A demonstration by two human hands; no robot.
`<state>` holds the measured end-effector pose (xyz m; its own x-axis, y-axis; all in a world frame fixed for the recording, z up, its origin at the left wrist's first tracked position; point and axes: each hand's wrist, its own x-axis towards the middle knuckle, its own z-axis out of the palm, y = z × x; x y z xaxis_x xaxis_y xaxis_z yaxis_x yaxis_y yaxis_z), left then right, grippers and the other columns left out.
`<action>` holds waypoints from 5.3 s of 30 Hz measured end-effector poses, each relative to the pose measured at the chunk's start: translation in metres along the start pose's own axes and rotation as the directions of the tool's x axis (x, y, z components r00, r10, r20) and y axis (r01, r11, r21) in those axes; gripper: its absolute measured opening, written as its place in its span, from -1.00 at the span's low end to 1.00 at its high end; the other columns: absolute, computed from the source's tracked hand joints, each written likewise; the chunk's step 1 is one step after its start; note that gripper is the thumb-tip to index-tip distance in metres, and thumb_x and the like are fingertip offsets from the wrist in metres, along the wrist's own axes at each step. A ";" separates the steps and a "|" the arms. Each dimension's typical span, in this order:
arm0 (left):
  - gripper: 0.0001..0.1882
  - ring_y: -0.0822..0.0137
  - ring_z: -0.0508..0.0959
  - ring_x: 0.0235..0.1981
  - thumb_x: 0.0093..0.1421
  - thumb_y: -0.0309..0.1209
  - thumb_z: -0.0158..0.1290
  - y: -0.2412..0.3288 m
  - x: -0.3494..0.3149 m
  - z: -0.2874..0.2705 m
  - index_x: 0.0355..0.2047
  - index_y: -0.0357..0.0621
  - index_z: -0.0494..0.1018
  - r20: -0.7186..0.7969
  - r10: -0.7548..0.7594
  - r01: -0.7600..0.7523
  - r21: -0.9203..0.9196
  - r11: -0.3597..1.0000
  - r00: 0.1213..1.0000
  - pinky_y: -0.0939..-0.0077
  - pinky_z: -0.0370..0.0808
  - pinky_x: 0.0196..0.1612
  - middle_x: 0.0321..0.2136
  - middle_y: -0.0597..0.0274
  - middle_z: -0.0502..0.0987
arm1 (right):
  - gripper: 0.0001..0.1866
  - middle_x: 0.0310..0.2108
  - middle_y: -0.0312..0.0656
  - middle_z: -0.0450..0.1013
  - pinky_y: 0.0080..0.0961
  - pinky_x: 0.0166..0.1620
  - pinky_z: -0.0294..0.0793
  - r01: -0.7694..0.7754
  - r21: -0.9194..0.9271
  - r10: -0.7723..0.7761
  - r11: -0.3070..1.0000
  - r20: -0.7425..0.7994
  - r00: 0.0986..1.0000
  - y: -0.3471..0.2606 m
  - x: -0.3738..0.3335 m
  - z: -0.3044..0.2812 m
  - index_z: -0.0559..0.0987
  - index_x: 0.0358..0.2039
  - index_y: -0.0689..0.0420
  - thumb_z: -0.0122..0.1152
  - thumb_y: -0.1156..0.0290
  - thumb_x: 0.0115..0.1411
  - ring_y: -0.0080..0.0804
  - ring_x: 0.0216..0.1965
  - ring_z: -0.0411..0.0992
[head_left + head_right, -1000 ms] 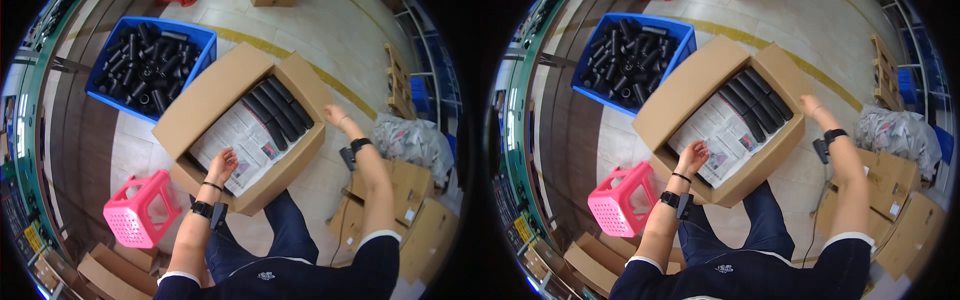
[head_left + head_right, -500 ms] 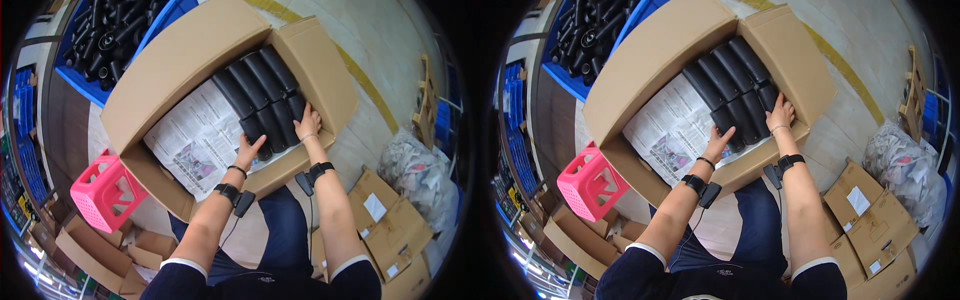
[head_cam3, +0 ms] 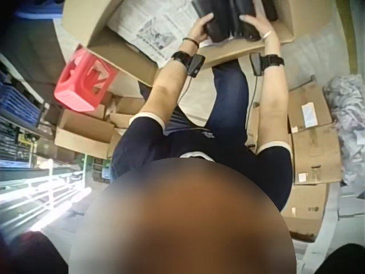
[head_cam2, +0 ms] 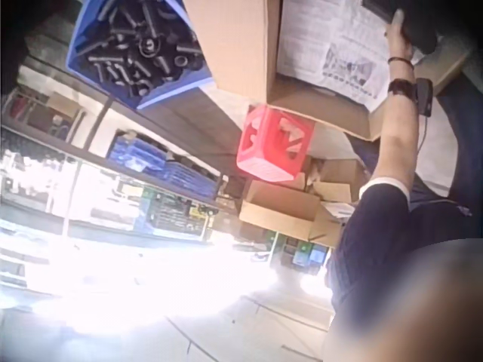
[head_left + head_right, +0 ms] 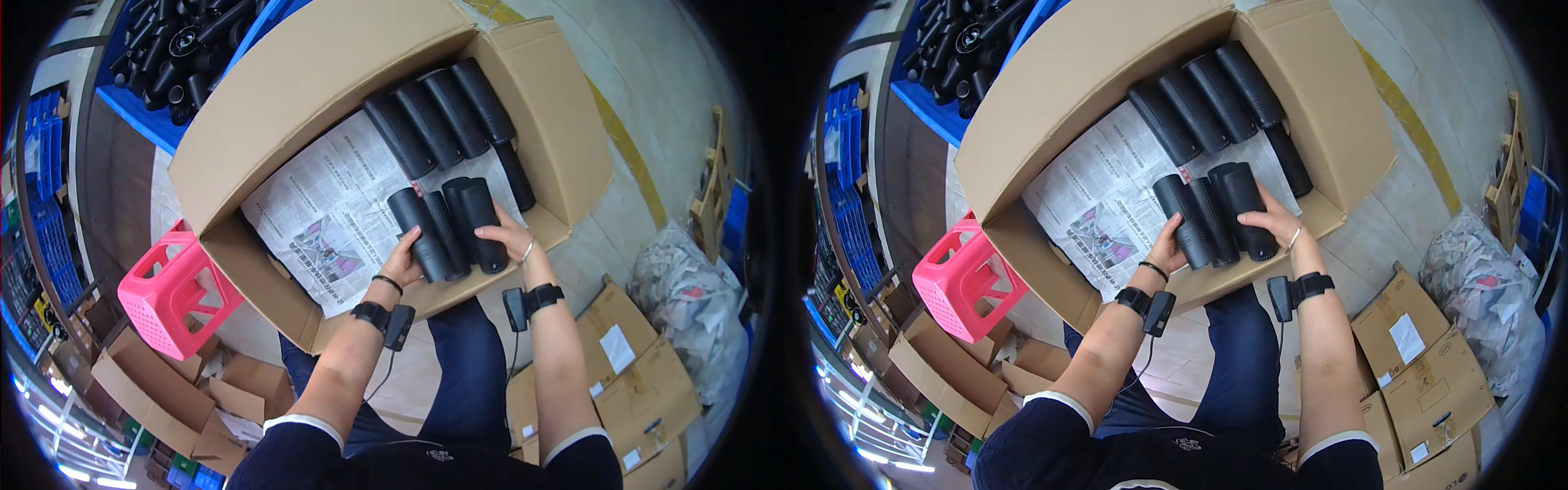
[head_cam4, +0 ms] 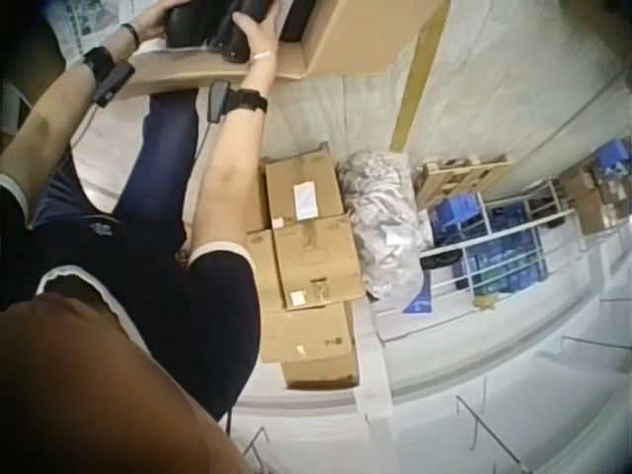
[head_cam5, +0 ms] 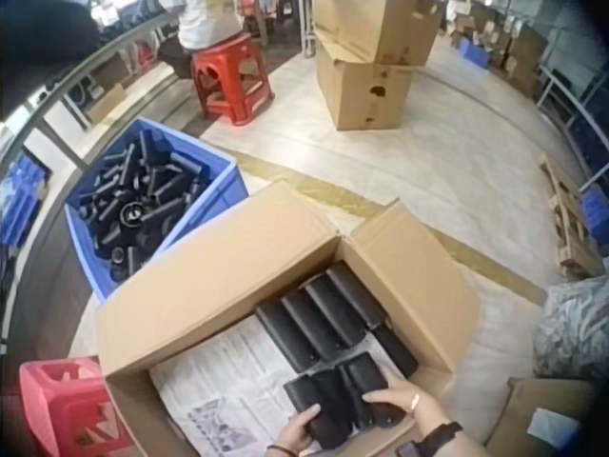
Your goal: Assembling electronic lens components and packing them into boxes for shipping.
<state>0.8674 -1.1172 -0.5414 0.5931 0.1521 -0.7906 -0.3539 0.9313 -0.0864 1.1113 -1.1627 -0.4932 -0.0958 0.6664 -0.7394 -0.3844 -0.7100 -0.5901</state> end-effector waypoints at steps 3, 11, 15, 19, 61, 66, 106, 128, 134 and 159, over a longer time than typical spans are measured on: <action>-0.51 0.15 0.53 -0.10 0.14 -0.13 0.12 -0.003 -0.021 -0.001 -0.04 -0.21 0.38 0.212 0.051 -0.037 -0.068 0.997 0.976 0.21 0.43 0.07 -0.14 0.06 0.52 | -0.06 0.16 -0.17 0.22 -0.43 0.24 0.11 0.034 0.066 -0.035 0.997 0.007 0.999 -0.009 -0.012 0.019 0.05 0.32 0.14 0.30 0.43 -0.07 -0.36 0.19 0.16; -0.41 0.11 0.53 -0.08 0.04 -0.14 0.19 0.082 -0.031 0.079 -0.02 -0.29 0.37 0.412 0.234 -0.262 0.013 0.965 0.881 0.21 0.44 0.06 -0.13 0.03 0.53 | -0.05 0.22 -0.10 0.16 -0.45 0.25 0.07 0.354 -0.205 -0.352 0.912 0.050 0.935 -0.122 0.027 0.050 0.02 0.29 0.24 0.34 0.38 -0.06 -0.37 0.21 0.13; -0.49 0.12 0.53 -0.11 0.06 -0.20 0.15 0.122 -0.017 0.096 -0.04 -0.22 0.39 0.241 0.439 -0.442 -0.048 0.896 0.865 0.21 0.43 0.06 -0.14 0.09 0.53 | -0.10 0.06 0.03 0.35 -0.45 0.15 0.25 0.307 -0.568 -0.435 0.763 -0.102 0.894 -0.159 0.064 0.064 0.19 0.19 0.40 0.43 0.28 -0.08 -0.28 0.09 0.31; -0.56 0.17 0.54 -0.15 0.08 -0.19 0.15 0.132 -0.002 0.089 -0.10 -0.19 0.41 0.145 0.481 -0.483 -0.018 0.875 0.865 0.22 0.45 0.03 -0.21 0.13 0.55 | -0.12 0.03 0.06 0.39 -0.41 0.12 0.31 0.127 -0.941 -0.739 0.315 -0.159 0.654 -0.140 0.104 0.012 0.20 0.18 0.39 0.40 0.23 -0.06 -0.21 0.04 0.38; -0.35 0.14 0.57 -0.15 -0.04 -0.06 0.30 0.189 -0.027 -0.046 -0.03 -0.17 0.41 0.313 0.151 -0.190 0.099 0.977 0.938 0.13 0.47 0.03 -0.16 0.09 0.55 | -0.14 -0.16 -0.19 0.45 -0.46 -0.07 0.50 -0.017 0.246 -0.015 0.969 0.127 0.992 -0.052 0.113 0.050 0.46 -0.01 0.13 0.54 -0.03 -0.32 -0.36 -0.06 0.41; -0.36 0.12 0.56 -0.12 0.01 -0.08 0.25 0.189 -0.051 -0.064 0.01 -0.20 0.38 0.274 0.101 -0.157 0.192 0.969 0.956 0.14 0.47 0.04 -0.12 0.05 0.54 | -0.06 -0.07 -0.19 0.46 -0.44 0.02 0.48 -0.026 0.248 -0.025 0.969 0.200 0.980 -0.034 0.104 0.071 0.41 0.04 0.21 0.57 -0.01 -0.33 -0.37 -0.05 0.45; -0.22 0.18 0.48 -0.04 -0.06 -0.20 0.32 0.334 -0.439 0.001 0.11 -0.27 0.26 0.268 -0.358 0.079 0.693 0.717 0.894 0.22 0.39 0.09 -0.07 0.07 0.46 | -0.05 -0.01 -0.22 0.43 -0.34 0.06 0.45 0.334 0.511 -0.205 0.792 -0.294 0.934 0.013 -0.117 0.439 0.34 0.11 0.20 0.61 0.26 -0.33 -0.28 0.01 0.40; -0.13 0.12 0.48 -0.03 -0.07 -0.04 0.31 0.403 -0.580 0.081 0.16 -0.18 0.19 0.216 -0.338 0.086 0.717 0.692 0.916 0.12 0.45 0.04 -0.04 0.03 0.40 | 0.05 0.11 -0.26 0.31 -0.33 0.17 0.33 0.272 0.479 -0.263 0.834 -0.087 0.961 -0.183 -0.173 0.580 0.21 0.22 0.11 0.56 0.10 -0.27 -0.28 0.12 0.30; -0.19 0.15 0.48 -0.04 -0.01 -0.07 0.27 0.486 -0.584 0.100 0.14 -0.22 0.19 0.294 -0.422 0.127 0.673 0.728 0.858 0.18 0.44 0.06 -0.03 0.04 0.41 | 0.07 0.11 -0.25 0.31 -0.32 0.18 0.31 0.287 0.448 -0.244 0.847 -0.151 0.958 -0.256 -0.144 0.644 0.23 0.20 0.13 0.58 0.06 -0.30 -0.27 0.13 0.29; -0.37 0.10 0.47 -0.01 0.04 -0.23 0.22 1.076 -0.758 0.108 0.08 -0.22 0.30 0.365 0.640 -0.667 -0.067 0.742 0.676 0.07 0.36 0.13 -0.04 0.04 0.47 | 0.03 0.27 -0.37 0.11 -0.19 0.24 0.14 -0.015 -0.103 0.078 0.995 0.636 0.767 -0.780 0.371 1.054 -0.03 0.34 -0.29 0.43 0.29 -0.05 -0.33 0.26 0.12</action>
<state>0.1149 -0.1945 0.0304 0.4386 0.8196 -0.3686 -0.7064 0.5680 0.4224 0.4078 -0.1216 0.0348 -0.6876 0.6013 -0.4070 -0.2862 -0.7396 -0.6092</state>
